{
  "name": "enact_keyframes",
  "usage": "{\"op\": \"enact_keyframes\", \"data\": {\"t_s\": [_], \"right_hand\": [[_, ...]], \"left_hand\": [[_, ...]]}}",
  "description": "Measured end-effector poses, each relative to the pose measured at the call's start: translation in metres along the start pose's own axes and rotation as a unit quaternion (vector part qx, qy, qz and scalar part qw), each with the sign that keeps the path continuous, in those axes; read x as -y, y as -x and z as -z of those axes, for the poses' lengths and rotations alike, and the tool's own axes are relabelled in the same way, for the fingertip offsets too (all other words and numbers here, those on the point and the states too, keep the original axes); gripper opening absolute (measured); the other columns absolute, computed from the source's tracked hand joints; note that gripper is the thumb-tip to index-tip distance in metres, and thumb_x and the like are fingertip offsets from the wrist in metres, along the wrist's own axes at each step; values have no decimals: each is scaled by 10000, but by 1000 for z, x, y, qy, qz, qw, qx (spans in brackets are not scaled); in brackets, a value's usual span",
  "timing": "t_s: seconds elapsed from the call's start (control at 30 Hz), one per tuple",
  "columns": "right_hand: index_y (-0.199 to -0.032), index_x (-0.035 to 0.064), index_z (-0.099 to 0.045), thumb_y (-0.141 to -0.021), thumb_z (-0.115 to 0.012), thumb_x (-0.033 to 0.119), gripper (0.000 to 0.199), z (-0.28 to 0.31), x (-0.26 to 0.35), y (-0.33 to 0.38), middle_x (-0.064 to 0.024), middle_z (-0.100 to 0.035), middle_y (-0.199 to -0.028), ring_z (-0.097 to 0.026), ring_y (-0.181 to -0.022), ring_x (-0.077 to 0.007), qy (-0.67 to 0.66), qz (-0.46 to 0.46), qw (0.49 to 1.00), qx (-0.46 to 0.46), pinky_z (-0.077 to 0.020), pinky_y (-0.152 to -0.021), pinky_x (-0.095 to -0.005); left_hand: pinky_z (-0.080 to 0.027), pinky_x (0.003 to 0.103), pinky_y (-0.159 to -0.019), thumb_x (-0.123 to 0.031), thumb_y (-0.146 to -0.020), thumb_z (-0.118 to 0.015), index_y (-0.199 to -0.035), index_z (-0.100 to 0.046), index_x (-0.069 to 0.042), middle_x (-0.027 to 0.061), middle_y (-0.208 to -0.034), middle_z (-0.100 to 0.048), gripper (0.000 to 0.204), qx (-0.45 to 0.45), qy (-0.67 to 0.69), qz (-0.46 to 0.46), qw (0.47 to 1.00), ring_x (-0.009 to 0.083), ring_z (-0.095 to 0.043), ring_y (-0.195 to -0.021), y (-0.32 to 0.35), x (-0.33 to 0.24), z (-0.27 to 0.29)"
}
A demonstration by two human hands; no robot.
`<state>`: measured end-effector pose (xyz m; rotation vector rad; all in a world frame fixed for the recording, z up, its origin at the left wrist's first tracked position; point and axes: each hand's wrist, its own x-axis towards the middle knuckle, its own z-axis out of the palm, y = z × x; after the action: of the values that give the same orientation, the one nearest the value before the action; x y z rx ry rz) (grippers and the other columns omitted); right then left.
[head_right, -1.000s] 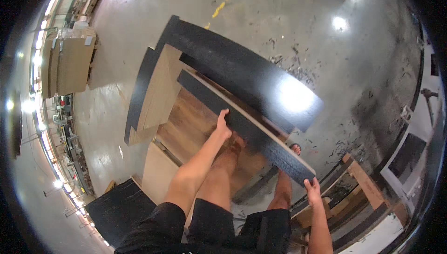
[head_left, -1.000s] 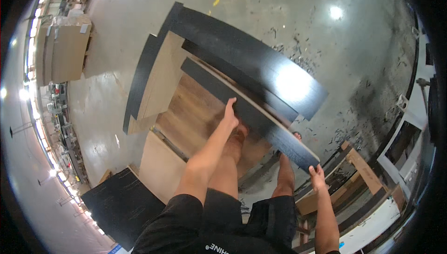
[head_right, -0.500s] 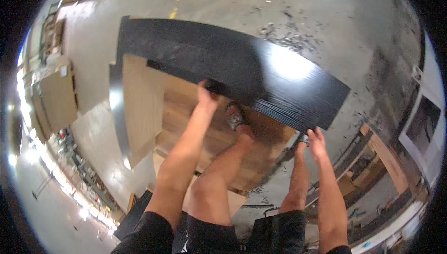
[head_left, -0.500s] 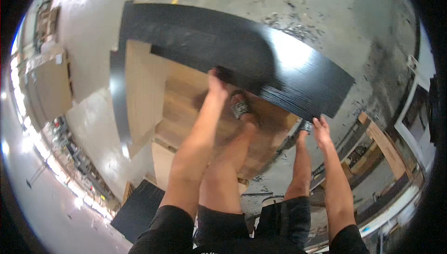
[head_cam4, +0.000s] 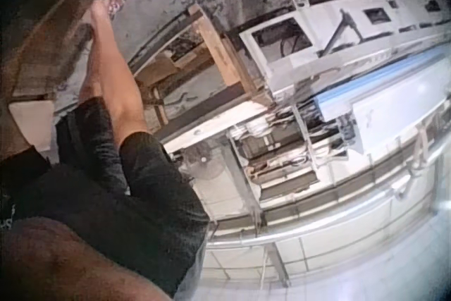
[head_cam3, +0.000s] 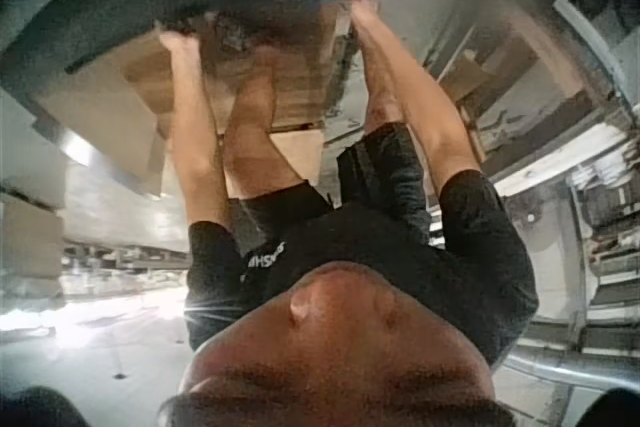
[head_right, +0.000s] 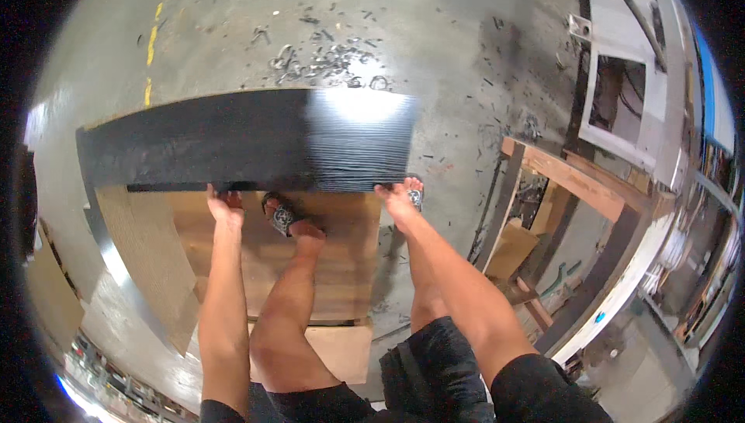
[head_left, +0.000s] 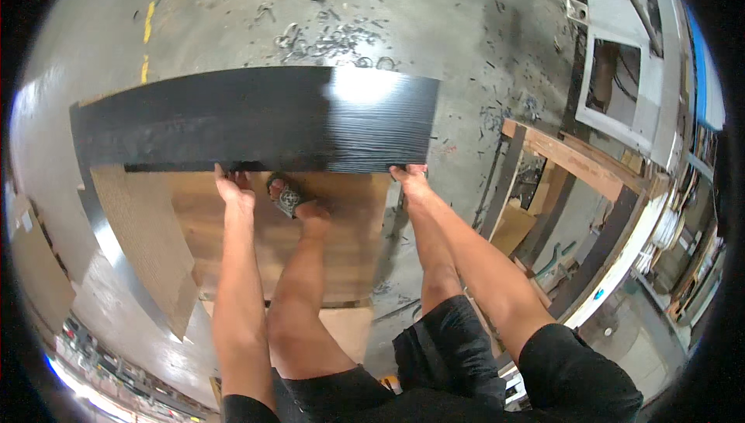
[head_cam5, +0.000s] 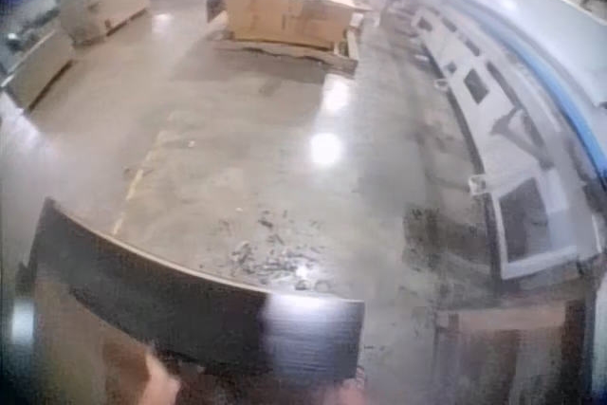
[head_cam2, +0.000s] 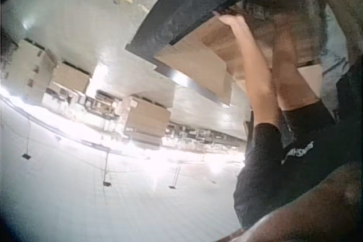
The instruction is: Trimming excess material from the edges of wood panels using a utility knife in a furniture factory.
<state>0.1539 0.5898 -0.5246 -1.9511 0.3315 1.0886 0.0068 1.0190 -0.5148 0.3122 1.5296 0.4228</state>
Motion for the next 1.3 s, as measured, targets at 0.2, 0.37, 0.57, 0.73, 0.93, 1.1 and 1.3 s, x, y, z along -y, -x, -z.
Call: {"op": "enact_keyframes", "data": {"t_s": [0.2, 0.37, 0.57, 0.73, 0.93, 1.1, 1.3], "right_hand": [[-1598, 25, -428, -1022, -707, 416, 749, -24, 41, 11, -213, -495, -1597, -416, -1501, -290, -131, -31, 972, 192, -245, -1274, -360], [-1688, 8, -219, -1031, -708, 384, 901, -2, 21, 38, -229, -360, -1698, -361, -1558, -312, -100, -4, 991, 87, -270, -1270, -389], [-1568, 37, -484, -1031, -707, 396, 683, 63, -28, 142, -156, -688, -1345, -639, -1235, -223, -140, -133, 978, 75, -483, -1081, -348], [-1453, 36, -600, -1049, -685, 318, 500, 126, -70, 187, -104, -720, -1254, -667, -1113, -167, -215, -73, 973, 39, -521, -1018, -331], [-1445, 55, -597, -1057, -658, 234, 432, 187, -65, 243, -67, -695, -1341, -670, -1169, -164, -375, -142, 915, -48, -521, -1027, -346], [-1395, 67, -622, -1059, -655, 227, 374, 192, -124, 348, -60, -705, -1274, -680, -1118, -181, -474, -130, 866, -94, -530, -1001, -348], [-1444, 86, -608, -1086, -597, 296, 415, 136, -226, 510, -91, -680, -1376, -656, -1260, -258, -679, -279, 651, -194, -523, -1030, -425]], "left_hand": [[-497, 392, -1047, -574, -1070, -546, -1358, -586, -146, 15, -1297, -656, 518, 36, -8, 49, 998, 201, -624, -1140, 34, 64, -4], [-502, 375, -953, -538, -1084, -570, -1409, -535, -122, 69, -1399, -562, 529, 163, -108, 70, 978, 260, -577, -1236, 61, 84, 7], [-380, 466, -1218, -510, -1055, -625, -1575, -329, -103, 145, -1672, -340, 723, 79, -178, 127, 973, 370, -385, -1518, 152, 194, 5], [-350, 565, -1266, -234, -998, -634, -1440, -426, 6, 246, -1616, -381, 544, 107, -157, 201, 961, 439, -416, -1493, 150, 282, -39], [-465, 523, -1159, -119, -896, -689, -1260, -566, -29, 134, -1342, -610, 395, 196, -101, 139, 965, 369, -575, -1263, 105, 229, -74], [-543, 332, -904, -329, -1073, -534, -1210, -762, 38, 151, -992, -769, 453, 338, -767, 3, 545, 197, -714, -973, 172, 221, -51], [-557, 344, -967, -110, -1089, -595, -1457, -516, 128, 157, -1176, -725, 446, 440, -723, 73, 527, 221, -686, -1055, 346, 222, -46]]}}
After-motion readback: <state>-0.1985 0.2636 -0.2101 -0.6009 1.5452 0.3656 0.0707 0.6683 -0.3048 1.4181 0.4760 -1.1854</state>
